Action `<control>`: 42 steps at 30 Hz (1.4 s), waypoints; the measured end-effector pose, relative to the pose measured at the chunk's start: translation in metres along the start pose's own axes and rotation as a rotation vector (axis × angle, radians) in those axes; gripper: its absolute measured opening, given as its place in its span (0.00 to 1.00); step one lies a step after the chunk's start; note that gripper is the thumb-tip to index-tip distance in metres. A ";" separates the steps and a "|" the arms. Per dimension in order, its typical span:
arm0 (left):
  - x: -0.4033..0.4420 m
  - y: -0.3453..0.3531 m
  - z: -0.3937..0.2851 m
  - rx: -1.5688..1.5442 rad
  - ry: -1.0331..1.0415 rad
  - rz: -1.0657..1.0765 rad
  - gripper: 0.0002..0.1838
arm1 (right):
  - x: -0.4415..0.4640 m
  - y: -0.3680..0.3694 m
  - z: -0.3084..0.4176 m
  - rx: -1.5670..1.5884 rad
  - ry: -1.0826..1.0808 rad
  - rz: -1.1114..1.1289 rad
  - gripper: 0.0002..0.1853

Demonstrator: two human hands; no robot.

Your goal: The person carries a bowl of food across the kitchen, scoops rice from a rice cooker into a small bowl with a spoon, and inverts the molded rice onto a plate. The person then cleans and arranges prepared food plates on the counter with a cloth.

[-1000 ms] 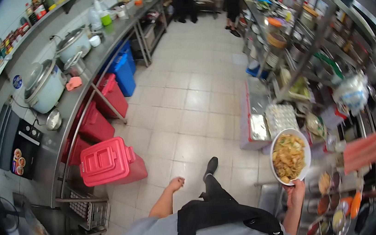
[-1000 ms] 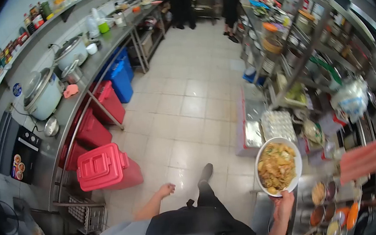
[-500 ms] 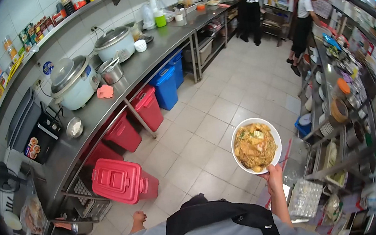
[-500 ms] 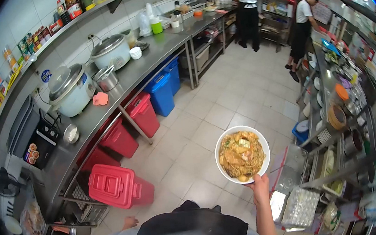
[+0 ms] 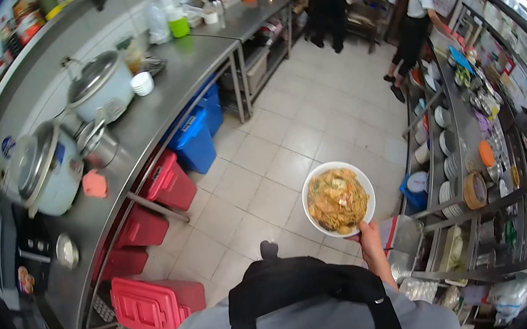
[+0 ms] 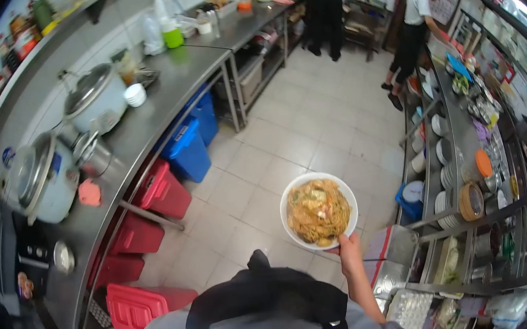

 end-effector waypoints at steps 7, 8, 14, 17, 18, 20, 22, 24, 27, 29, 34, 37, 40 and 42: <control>0.164 -0.160 -0.423 -0.381 0.504 -0.101 0.09 | 0.124 0.008 0.072 -0.006 -0.031 -0.112 0.20; 0.115 -0.156 -0.528 -0.381 0.593 -0.024 0.10 | 0.150 0.006 0.074 0.000 -0.016 -0.094 0.20; -0.034 -0.057 -0.892 -0.447 1.031 0.808 0.36 | 0.321 0.002 0.119 -0.017 -0.036 -0.005 0.20; -0.041 -0.048 -0.963 -0.665 0.910 0.974 0.41 | 0.403 0.017 0.160 -0.062 -0.016 0.092 0.20; -0.026 -0.054 -0.980 -0.651 0.873 0.855 0.44 | 0.435 0.016 0.166 -0.128 0.022 0.100 0.20; 0.006 -0.082 -1.014 -0.707 0.851 0.716 0.44 | 0.503 0.021 0.180 -0.144 0.038 0.170 0.19; 0.062 -0.114 -1.024 -0.793 0.812 0.437 0.44 | 0.551 0.044 0.214 -0.182 0.038 0.278 0.18; 0.077 -0.148 -1.049 -0.833 0.834 0.365 0.44 | 0.604 0.064 0.239 -0.201 0.054 0.361 0.18; 0.086 -0.203 -1.096 -0.934 0.826 0.197 0.42 | 0.685 0.108 0.281 -0.211 0.037 0.471 0.19; 0.111 -0.245 -1.118 -0.975 0.836 0.039 0.37 | 0.736 0.134 0.295 -0.254 0.081 0.539 0.19; 0.191 -0.314 -1.202 -0.997 0.817 0.017 0.38 | 0.863 0.164 0.314 -0.252 0.093 0.507 0.19; 0.241 -0.346 -1.266 -0.955 0.765 0.051 0.38 | 0.943 0.173 0.331 -0.285 0.103 0.503 0.20; 0.279 -0.370 -1.332 -0.992 0.758 0.190 0.39 | 1.007 0.189 0.357 -0.235 0.117 0.490 0.19; 0.298 -0.388 -1.380 -1.037 0.810 0.256 0.42 | 1.059 0.198 0.367 -0.201 0.113 0.503 0.18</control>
Point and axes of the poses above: each hand's wrist, its own x-axis towards the middle knuckle, its own y-axis out of the palm, z = x × y, the point moved 10 cm from there along x, towards the middle knuckle, and after that the axes turned 13 degrees about z, right-handed, at the moved point
